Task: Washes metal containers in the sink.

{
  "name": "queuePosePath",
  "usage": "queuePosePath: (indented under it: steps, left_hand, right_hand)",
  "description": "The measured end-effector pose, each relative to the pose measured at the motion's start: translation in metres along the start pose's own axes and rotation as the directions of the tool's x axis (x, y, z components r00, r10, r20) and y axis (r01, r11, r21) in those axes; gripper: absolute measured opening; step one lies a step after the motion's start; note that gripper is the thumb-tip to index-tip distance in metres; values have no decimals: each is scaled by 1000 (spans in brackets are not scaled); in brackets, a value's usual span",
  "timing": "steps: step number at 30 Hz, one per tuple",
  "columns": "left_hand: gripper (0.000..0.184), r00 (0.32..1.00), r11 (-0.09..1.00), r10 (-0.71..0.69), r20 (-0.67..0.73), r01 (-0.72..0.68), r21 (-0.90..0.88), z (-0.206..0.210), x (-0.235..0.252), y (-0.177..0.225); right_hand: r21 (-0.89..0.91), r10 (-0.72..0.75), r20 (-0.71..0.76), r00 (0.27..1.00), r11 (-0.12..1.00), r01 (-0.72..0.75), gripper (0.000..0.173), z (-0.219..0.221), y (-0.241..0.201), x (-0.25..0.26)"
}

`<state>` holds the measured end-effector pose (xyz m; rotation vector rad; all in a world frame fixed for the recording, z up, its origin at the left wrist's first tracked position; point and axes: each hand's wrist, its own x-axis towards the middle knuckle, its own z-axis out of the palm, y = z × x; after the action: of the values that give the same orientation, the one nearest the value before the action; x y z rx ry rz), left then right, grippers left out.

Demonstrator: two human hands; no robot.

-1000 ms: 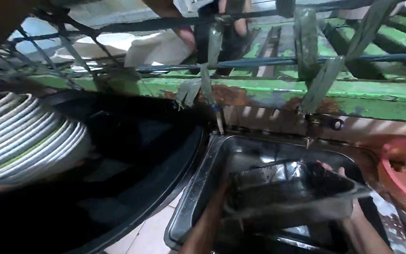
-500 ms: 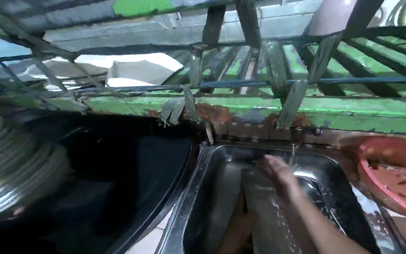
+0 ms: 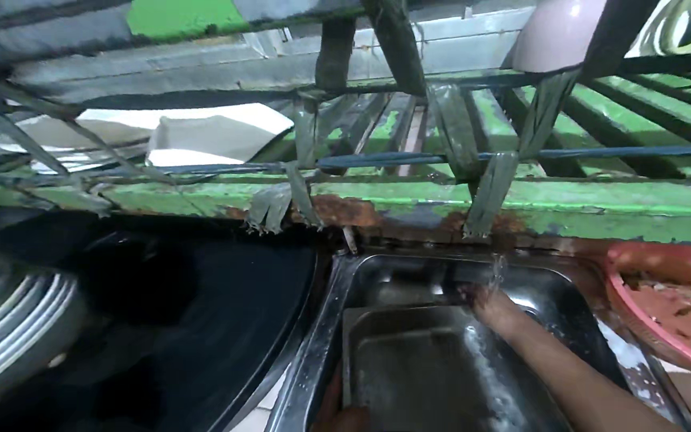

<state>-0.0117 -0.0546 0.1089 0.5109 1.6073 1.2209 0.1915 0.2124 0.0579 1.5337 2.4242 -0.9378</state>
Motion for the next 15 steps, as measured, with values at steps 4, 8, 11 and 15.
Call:
queuePosePath:
  steps: [4, 8, 11, 15]
  left_hand:
    - [96, 993, 993, 118, 8, -118, 4, -6, -3, -2]
    - [96, 959, 959, 281, 33, -281, 18, -13, -8, -1]
    - [95, 956, 954, 292, -11, -291, 69, -16, -11, 1]
    - [92, 940, 941, 339, -35, -339, -7, -15, 1, -8]
  right_hand:
    - [625, 27, -116, 993, 779, 52, 27, -12, -24, -11]
    - [802, 131, 50, 990, 585, -118, 46, -28, -23, -20]
    - [826, 125, 133, 983, 534, -180, 37, -38, -25, -34]
    - [790, 100, 166, 981, 582, -193, 31, -38, -17, -55]
